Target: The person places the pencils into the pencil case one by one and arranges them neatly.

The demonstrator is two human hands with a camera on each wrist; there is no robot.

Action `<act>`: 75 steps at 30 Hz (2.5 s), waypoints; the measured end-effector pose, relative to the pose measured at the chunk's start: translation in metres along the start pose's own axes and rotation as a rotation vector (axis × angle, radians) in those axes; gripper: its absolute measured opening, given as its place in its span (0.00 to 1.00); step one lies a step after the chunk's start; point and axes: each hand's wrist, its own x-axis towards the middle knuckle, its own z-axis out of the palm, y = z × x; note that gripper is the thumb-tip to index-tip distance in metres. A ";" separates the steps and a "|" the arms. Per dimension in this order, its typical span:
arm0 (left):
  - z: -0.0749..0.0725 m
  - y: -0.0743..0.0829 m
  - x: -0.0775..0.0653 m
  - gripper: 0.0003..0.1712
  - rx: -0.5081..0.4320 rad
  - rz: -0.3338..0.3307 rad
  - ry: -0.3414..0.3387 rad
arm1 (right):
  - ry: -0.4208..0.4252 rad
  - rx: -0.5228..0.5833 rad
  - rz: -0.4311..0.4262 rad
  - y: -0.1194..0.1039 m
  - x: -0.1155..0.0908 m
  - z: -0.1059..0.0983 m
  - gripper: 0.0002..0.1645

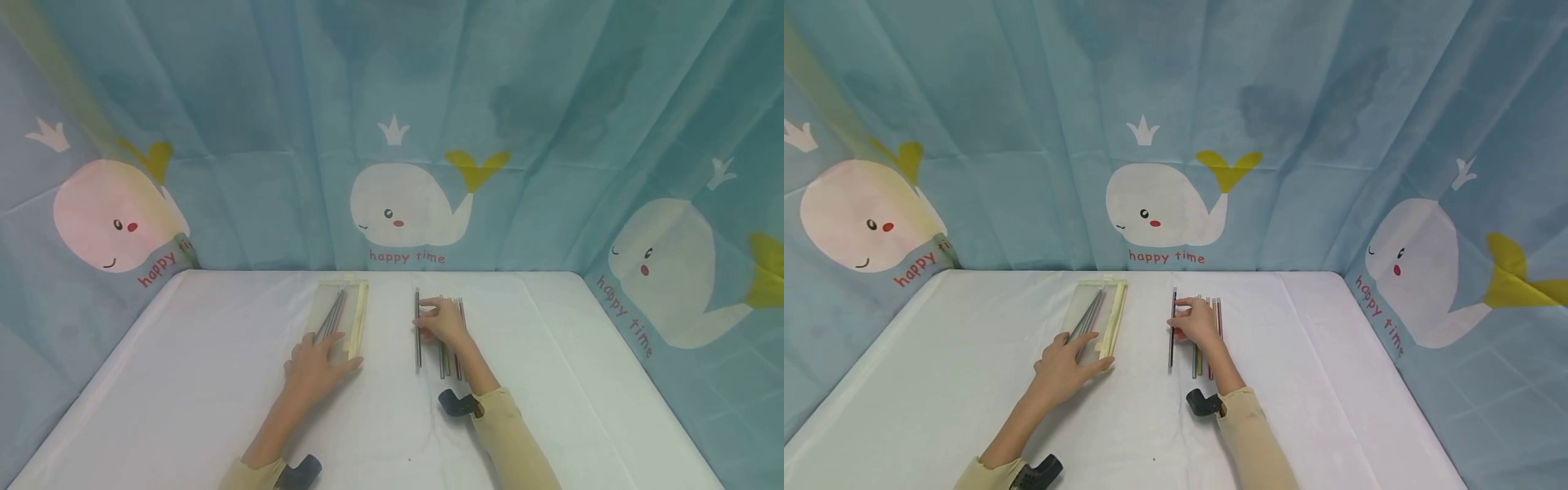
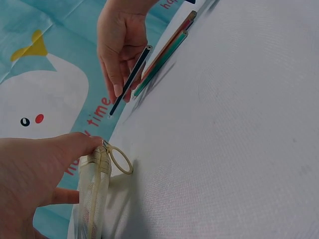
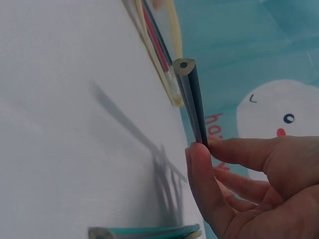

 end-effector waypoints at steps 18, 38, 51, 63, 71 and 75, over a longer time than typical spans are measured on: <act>0.000 0.002 -0.002 0.45 0.028 -0.002 0.000 | -0.077 0.045 -0.024 -0.005 -0.002 0.011 0.32; 0.000 0.001 -0.001 0.45 0.027 -0.010 -0.011 | -0.150 0.024 -0.060 -0.015 -0.002 0.037 0.31; -0.003 0.002 -0.002 0.44 0.008 0.006 -0.008 | -0.206 0.003 -0.097 -0.026 0.010 0.052 0.30; -0.003 -0.001 -0.001 0.45 -0.005 0.004 -0.014 | -0.268 0.018 -0.106 -0.036 0.022 0.068 0.29; -0.004 -0.001 -0.002 0.44 -0.022 0.005 -0.003 | -0.245 0.056 -0.111 -0.039 0.029 0.081 0.30; -0.005 -0.001 -0.002 0.44 -0.030 0.006 -0.006 | -0.224 0.076 -0.110 -0.039 0.032 0.086 0.29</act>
